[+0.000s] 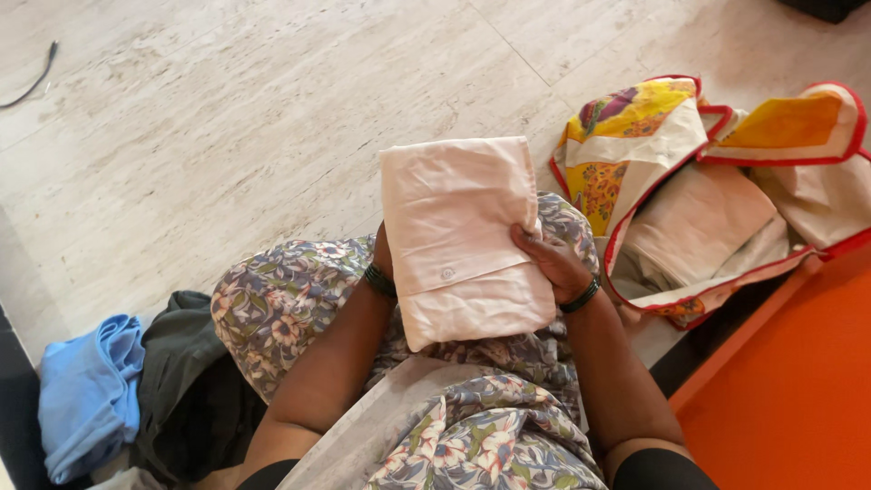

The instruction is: The person folds a white shirt, a pair of gray pants, and a gray t-shirt by hand while sitting on the floor and places the folded items into a yellow and white shopping bag.

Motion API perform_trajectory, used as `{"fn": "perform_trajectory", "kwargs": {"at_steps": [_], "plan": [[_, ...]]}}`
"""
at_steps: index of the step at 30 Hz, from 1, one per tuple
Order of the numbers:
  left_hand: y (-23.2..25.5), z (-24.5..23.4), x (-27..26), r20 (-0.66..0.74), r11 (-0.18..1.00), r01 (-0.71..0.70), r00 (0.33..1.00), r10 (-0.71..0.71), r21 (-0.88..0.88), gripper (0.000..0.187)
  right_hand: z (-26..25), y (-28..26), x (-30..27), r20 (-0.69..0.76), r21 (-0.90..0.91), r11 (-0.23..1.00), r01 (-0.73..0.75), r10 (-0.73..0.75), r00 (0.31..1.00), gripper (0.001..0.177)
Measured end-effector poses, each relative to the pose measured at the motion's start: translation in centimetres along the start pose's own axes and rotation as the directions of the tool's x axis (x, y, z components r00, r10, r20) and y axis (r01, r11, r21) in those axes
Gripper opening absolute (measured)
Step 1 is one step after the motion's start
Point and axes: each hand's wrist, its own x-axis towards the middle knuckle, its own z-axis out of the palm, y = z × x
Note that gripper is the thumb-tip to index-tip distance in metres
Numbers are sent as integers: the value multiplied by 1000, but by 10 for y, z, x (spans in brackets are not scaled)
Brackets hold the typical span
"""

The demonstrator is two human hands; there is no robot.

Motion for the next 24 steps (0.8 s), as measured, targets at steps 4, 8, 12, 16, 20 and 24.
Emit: {"fn": "perform_trajectory", "kwargs": {"at_steps": [4,8,12,16,20,24], "plan": [[-14,16,7,49,995,89,995,-91,45,72,-18,-12,-20,-52,-11,984,176,-176,983,41],[-34,35,17,111,971,207,969,-220,119,76,-44,-16,-37,-152,32,953,302,-294,944,36],[-57,47,35,29,922,303,947,-319,241,69,-70,-24,-53,-210,123,931,343,-313,926,36],[-79,56,64,-41,843,442,891,-452,308,65,-87,-41,-80,-281,99,867,488,-446,850,41],[-128,57,95,-79,772,446,882,-464,452,63,-108,-65,-118,-377,41,749,661,-601,705,46],[-187,35,123,65,688,383,846,-529,617,61,-152,-78,-153,-502,-214,565,797,-764,406,50]]}}
